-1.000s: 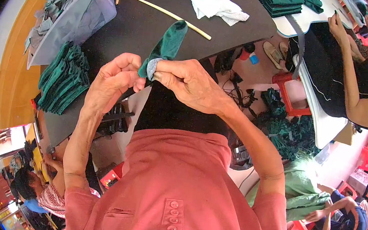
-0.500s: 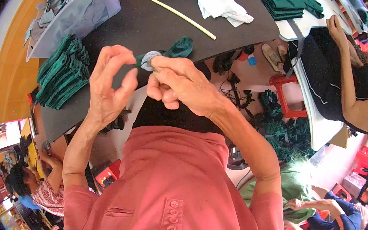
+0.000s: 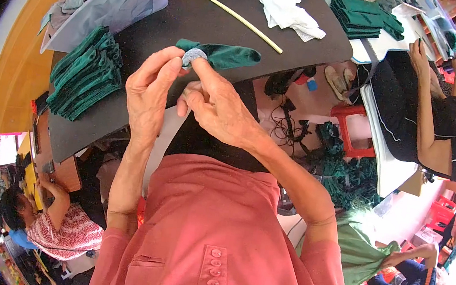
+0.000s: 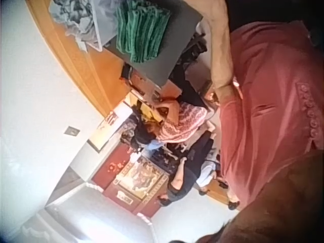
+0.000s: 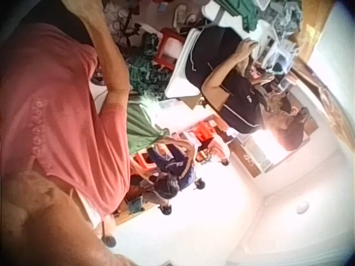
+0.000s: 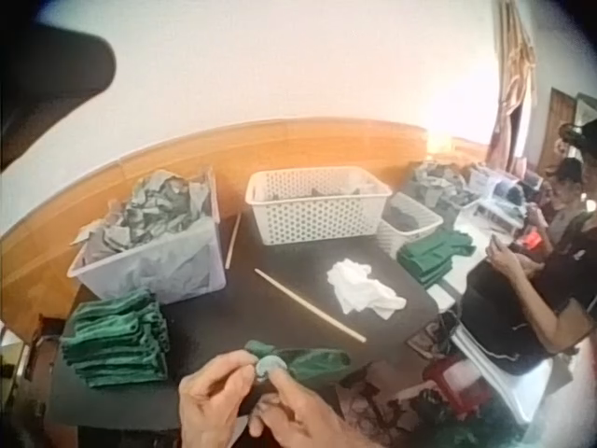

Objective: Use a wooden stick to turn green fabric tubes right-side out in a textile workshop.

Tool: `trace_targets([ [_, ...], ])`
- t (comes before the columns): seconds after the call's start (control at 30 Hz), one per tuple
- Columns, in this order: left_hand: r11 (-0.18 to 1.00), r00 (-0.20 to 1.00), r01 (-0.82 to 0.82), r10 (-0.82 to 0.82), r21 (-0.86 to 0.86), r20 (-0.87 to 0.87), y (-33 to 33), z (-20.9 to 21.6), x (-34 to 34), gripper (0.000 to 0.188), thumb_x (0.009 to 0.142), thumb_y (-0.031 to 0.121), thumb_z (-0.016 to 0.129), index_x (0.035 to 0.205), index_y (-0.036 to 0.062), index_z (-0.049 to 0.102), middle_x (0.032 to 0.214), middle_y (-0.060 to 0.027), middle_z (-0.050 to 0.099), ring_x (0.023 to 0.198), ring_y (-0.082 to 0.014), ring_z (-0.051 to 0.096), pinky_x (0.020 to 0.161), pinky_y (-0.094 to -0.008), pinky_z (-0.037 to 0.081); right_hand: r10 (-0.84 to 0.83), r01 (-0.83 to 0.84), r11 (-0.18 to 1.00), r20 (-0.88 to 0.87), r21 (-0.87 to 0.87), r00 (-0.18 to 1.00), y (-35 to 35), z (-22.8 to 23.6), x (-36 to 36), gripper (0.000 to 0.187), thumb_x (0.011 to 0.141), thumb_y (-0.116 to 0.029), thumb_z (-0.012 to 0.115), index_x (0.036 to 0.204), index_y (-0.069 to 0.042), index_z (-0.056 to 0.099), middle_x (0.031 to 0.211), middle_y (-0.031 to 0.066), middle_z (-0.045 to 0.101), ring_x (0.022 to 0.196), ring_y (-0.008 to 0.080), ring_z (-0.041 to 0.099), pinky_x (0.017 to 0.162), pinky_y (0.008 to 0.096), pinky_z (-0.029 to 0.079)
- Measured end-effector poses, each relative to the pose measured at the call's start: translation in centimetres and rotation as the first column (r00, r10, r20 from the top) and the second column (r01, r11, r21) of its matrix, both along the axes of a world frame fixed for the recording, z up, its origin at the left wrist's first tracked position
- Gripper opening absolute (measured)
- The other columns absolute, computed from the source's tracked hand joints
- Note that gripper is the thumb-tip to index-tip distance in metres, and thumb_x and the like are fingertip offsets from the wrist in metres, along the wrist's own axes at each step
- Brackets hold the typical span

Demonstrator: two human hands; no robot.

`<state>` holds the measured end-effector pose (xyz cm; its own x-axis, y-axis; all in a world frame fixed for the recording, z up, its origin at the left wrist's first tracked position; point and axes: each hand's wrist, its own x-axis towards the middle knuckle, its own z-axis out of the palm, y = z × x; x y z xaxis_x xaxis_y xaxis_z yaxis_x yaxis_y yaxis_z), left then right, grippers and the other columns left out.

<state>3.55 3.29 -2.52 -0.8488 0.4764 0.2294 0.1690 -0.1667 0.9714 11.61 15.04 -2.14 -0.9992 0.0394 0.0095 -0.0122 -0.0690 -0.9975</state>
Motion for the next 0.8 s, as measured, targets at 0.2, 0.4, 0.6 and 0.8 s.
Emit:
trace_targets([
  [0.2, 0.99, 0.988, 0.126, -0.12, -0.06, 0.099, -0.4, 0.3, -0.4, 0.011, 0.087, 0.002, 0.058, 0.096, -0.0013, 0.062, 0.079, -0.0015, 0.06, 0.071, -0.0062, 0.055, 0.055, -0.0204, 0.045, -0.107, 0.114, 0.991, -0.109, 0.065, 0.988, -0.5, -1.2, -0.3, 0.027, 0.087, 0.004, 0.039, 0.114, 0.0, 0.037, 0.069, 0.0069, 0.051, 0.064, 0.0119, 0.049, 0.059, 0.0277, 0.041],
  [0.4, 0.974, 0.928, -0.155, 0.086, -0.166, -0.363, -0.5, 0.3, -0.5, 0.012, 0.078, -0.004, 0.056, 0.089, -0.0021, 0.058, 0.081, -0.0085, 0.056, 0.072, -0.0145, 0.054, 0.063, -0.0252, 0.043, -0.075, 0.116, 0.982, -0.252, 0.151, 0.965, -0.1, 0.8, -0.8, 0.024, 0.087, 0.003, 0.042, 0.111, 0.001, 0.04, 0.07, 0.0053, 0.051, 0.061, 0.01, 0.045, 0.055, 0.0262, 0.04],
  [0.6, 0.977, 0.867, -0.192, 0.125, -0.092, -0.483, 0.6, 0.6, -1.3, 0.017, 0.078, -0.007, 0.057, 0.094, -0.002, 0.061, 0.082, -0.0098, 0.059, 0.073, -0.0164, 0.057, 0.064, -0.0255, 0.044, -0.049, 0.048, 0.999, -0.105, -0.018, 0.993, 0.7, -0.3, -1.6, 0.029, 0.086, 0.005, 0.043, 0.114, 0.001, 0.037, 0.077, 0.0056, 0.054, 0.066, 0.0081, 0.046, 0.058, 0.0259, 0.041],
  [0.8, 0.957, 0.843, -0.249, 0.139, -0.148, -0.52, 1.9, 0.2, -2.2, 0.022, 0.076, -0.006, 0.063, 0.097, -0.0003, 0.063, 0.085, -0.0113, 0.063, 0.077, -0.0215, 0.061, 0.069, -0.0287, 0.048, -0.113, 0.107, 0.992, -0.085, -0.07, 0.99, 0.9, -0.7, -2.9, 0.024, 0.086, 0.007, 0.044, 0.108, 0.002, 0.037, 0.083, 0.01, 0.055, 0.075, 0.0111, 0.053, 0.065, 0.0289, 0.046],
])
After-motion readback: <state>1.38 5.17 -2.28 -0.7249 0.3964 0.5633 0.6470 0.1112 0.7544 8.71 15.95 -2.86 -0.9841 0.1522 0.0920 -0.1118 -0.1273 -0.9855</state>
